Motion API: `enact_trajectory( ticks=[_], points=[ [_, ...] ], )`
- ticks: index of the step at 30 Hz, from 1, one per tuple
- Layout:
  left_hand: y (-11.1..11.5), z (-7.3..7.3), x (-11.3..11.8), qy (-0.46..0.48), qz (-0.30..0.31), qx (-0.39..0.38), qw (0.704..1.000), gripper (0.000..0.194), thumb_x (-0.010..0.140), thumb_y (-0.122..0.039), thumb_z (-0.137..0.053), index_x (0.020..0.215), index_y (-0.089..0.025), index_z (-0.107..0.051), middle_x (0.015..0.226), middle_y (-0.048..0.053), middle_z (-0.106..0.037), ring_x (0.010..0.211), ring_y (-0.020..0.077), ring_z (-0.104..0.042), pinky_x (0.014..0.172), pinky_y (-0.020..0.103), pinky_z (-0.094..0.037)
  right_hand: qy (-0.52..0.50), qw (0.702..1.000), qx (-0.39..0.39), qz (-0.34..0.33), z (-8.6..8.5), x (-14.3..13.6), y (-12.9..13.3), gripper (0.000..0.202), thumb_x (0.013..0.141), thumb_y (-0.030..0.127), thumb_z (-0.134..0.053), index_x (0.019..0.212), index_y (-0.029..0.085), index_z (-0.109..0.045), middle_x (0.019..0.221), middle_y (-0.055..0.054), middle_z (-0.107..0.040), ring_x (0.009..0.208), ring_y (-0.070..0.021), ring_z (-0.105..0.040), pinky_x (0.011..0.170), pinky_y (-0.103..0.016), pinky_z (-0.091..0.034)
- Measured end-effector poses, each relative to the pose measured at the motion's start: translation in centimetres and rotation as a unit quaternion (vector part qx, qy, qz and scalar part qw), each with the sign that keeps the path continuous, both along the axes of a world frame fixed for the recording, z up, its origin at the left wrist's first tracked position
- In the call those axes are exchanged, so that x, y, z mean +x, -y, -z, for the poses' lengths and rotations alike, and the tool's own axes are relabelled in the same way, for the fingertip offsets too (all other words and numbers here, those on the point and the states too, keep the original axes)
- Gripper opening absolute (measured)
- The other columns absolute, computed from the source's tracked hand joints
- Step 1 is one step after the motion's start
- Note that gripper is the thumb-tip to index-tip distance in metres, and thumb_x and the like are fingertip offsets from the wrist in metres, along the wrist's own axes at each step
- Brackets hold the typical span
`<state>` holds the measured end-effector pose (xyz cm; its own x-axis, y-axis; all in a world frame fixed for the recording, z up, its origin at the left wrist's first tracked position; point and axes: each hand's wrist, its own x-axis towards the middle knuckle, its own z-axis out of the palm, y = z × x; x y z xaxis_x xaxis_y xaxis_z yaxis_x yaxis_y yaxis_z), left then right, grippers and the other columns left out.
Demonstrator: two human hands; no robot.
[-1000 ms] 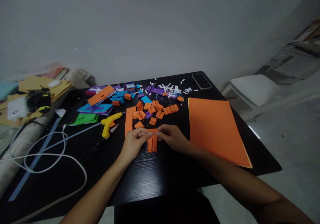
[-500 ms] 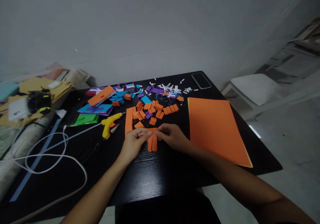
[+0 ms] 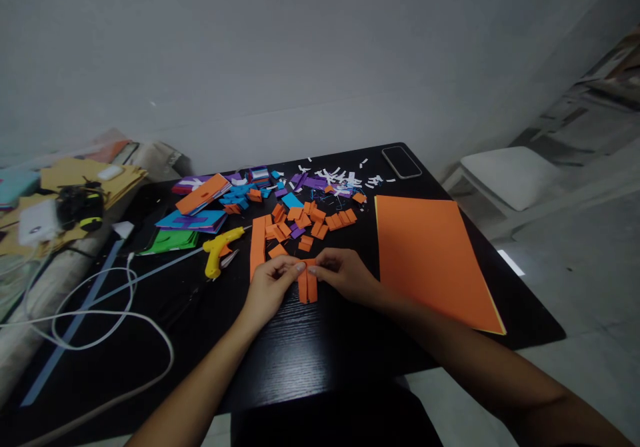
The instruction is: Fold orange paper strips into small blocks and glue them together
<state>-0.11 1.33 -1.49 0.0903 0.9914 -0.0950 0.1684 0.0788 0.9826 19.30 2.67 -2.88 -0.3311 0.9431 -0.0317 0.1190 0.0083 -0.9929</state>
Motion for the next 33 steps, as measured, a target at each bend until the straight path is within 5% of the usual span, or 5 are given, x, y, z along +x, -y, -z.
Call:
enact_trajectory(
  ticks=[9, 33],
  points=[
    [0.05, 0.37, -0.16, -0.027, -0.015, 0.022, 0.999, 0.029, 0.079, -0.044, -0.079, 0.082, -0.016, -0.082, 0.065, 0.002, -0.072, 0.059, 0.0135, -0.059, 0.056, 0.022, -0.046, -0.065, 0.997, 0.01, 0.038, 0.78, -0.17, 0.12, 0.027, 0.078, 0.033, -0.08, 0.103, 0.022, -0.075, 0.093, -0.003, -0.077, 0.089, -0.0192, -0.074, 0.086, -0.034, -0.058],
    [0.27, 0.57, 0.06, -0.03, -0.024, 0.029, 0.999, 0.026, 0.078, -0.043, -0.08, 0.082, -0.017, -0.082, 0.071, 0.003, -0.075, 0.064, 0.0147, -0.062, 0.061, 0.024, -0.047, -0.06, 0.998, -0.004, 0.032, 0.25, -0.12, 0.13, 0.016, 0.084, 0.035, -0.075, 0.084, 0.02, -0.076, 0.083, -0.003, -0.077, 0.079, -0.0192, -0.073, 0.078, -0.033, -0.057]
  ],
)
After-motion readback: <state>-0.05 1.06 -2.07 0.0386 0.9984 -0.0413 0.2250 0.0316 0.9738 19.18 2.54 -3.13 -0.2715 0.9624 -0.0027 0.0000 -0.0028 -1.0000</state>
